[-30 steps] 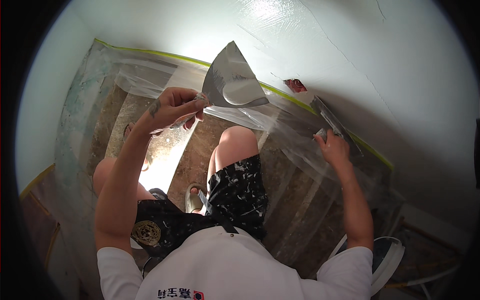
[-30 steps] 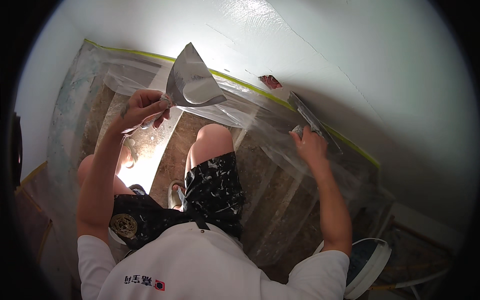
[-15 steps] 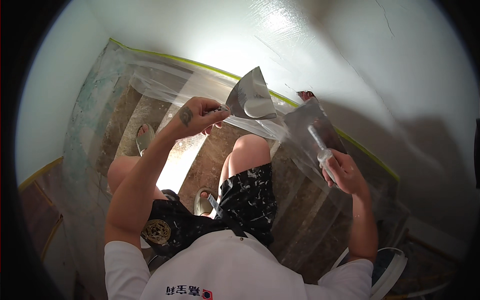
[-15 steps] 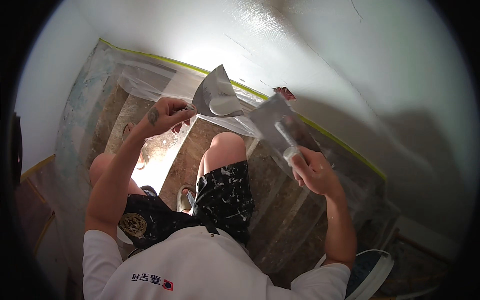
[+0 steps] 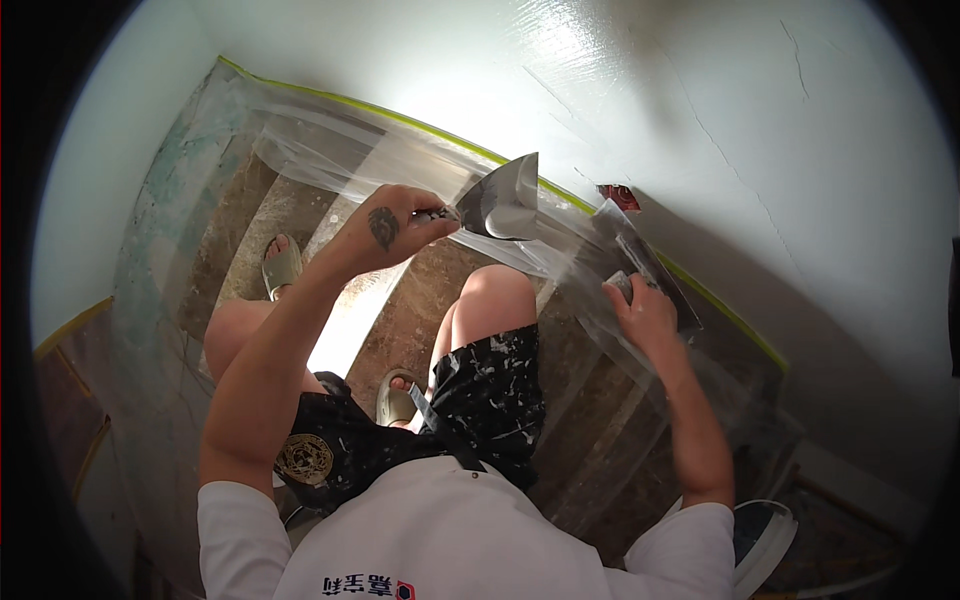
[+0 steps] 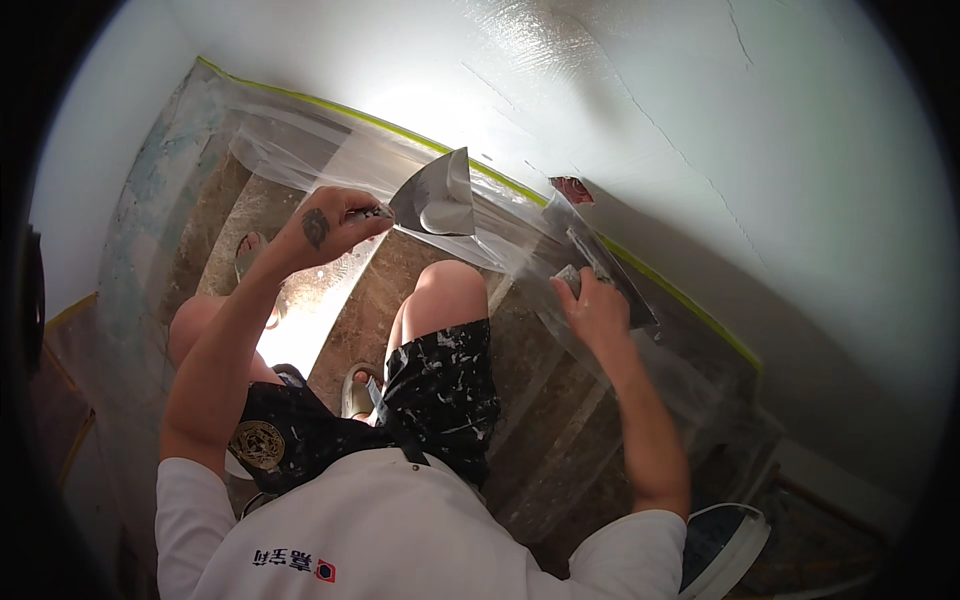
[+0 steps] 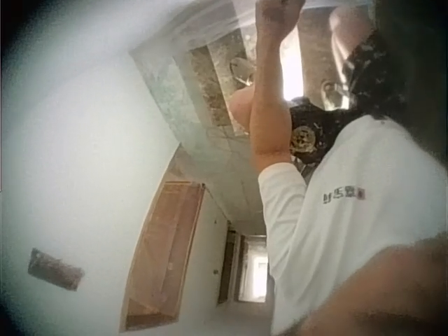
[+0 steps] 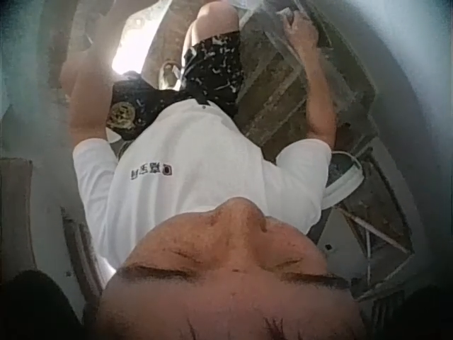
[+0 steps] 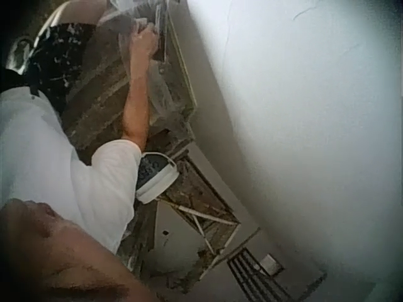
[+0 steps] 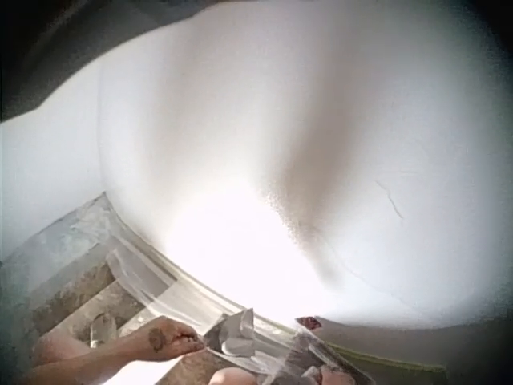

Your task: Applying plaster or joint compound to a wall and ceiling using a trowel and putty knife.

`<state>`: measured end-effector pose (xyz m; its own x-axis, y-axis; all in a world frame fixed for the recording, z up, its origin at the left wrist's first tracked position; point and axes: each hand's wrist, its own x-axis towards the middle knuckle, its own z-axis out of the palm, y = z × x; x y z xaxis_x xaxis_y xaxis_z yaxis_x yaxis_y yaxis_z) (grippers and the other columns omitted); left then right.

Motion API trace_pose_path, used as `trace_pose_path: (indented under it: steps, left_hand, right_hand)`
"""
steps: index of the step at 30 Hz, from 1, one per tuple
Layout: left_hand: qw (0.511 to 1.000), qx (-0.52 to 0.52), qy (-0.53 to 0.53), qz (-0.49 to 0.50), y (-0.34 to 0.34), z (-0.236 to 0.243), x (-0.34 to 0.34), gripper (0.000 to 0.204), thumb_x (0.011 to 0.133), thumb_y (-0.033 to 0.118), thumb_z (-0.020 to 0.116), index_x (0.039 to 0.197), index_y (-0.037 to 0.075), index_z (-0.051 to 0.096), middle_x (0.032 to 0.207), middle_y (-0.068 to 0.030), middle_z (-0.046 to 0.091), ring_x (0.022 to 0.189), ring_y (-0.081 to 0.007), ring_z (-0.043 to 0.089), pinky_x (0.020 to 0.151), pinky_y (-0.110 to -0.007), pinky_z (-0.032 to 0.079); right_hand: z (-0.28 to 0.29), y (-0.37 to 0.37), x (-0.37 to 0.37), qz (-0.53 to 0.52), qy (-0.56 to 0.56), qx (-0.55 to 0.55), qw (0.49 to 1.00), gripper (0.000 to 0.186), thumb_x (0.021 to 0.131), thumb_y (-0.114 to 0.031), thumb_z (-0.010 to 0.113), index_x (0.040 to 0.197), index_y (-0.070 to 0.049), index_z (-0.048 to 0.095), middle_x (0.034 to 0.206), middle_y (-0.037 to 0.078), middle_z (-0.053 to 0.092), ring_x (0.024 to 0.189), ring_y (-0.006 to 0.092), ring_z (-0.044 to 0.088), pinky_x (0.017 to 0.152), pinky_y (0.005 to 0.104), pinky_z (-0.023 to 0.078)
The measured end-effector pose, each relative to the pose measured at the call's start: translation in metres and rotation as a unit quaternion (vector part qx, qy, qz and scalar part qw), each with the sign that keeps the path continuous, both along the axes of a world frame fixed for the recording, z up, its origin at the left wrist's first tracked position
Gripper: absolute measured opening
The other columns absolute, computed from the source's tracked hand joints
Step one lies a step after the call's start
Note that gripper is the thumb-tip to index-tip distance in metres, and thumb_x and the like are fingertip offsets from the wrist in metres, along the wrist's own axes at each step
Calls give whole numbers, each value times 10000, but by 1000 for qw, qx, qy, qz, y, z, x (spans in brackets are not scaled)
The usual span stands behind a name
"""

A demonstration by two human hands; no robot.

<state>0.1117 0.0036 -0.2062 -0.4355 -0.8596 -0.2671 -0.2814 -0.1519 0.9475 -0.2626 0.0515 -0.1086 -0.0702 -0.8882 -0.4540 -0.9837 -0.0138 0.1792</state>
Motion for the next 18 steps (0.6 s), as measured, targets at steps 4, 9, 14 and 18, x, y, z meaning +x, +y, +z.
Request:
trace_pose_path:
  steps: [4, 9, 14, 18]
  left_hand:
    - [1000, -6, 24, 6, 0, 2, -2, 301, 853, 274, 640, 854, -24, 684, 655, -138, 636, 578, -190, 584, 586, -350, 454]
    - [1000, -12, 26, 3, 0, -1, 0, 300, 856, 276, 640, 863, -21, 685, 652, -132, 636, 577, -186, 588, 581, -352, 453]
    - [1000, -13, 21, 6, 1, 1, 4, 309, 858, 282, 643, 852, -25, 682, 644, -131, 631, 570, -184, 581, 571, -347, 448]
    - [1000, -5, -5, 1, 0, 0, 6, 309, 859, 280, 644, 847, -27, 679, 642, -127, 632, 563, -173, 566, 564, -339, 441]
  right_hand:
    - [-29, -10, -15, 47, 115, -38, 992, 542, 907, -573, 482, 993, -43, 556, 787, 213, 665, 773, 391, 661, 680, 506, 512]
    - [-52, -26, -19, 31, 107, -38, 993, 545, 907, -581, 473, 981, -46, 542, 777, 223, 656, 752, 408, 653, 656, 517, 506]
    - [-44, -14, -34, 28, 117, -51, 991, 548, 908, -584, 467, 975, -44, 531, 783, 221, 661, 740, 419, 651, 634, 523, 503]
    - [-47, -3, -28, 13, 104, -47, 993, 550, 910, -585, 461, 982, -44, 527, 784, 220, 665, 738, 425, 652, 628, 522, 505]
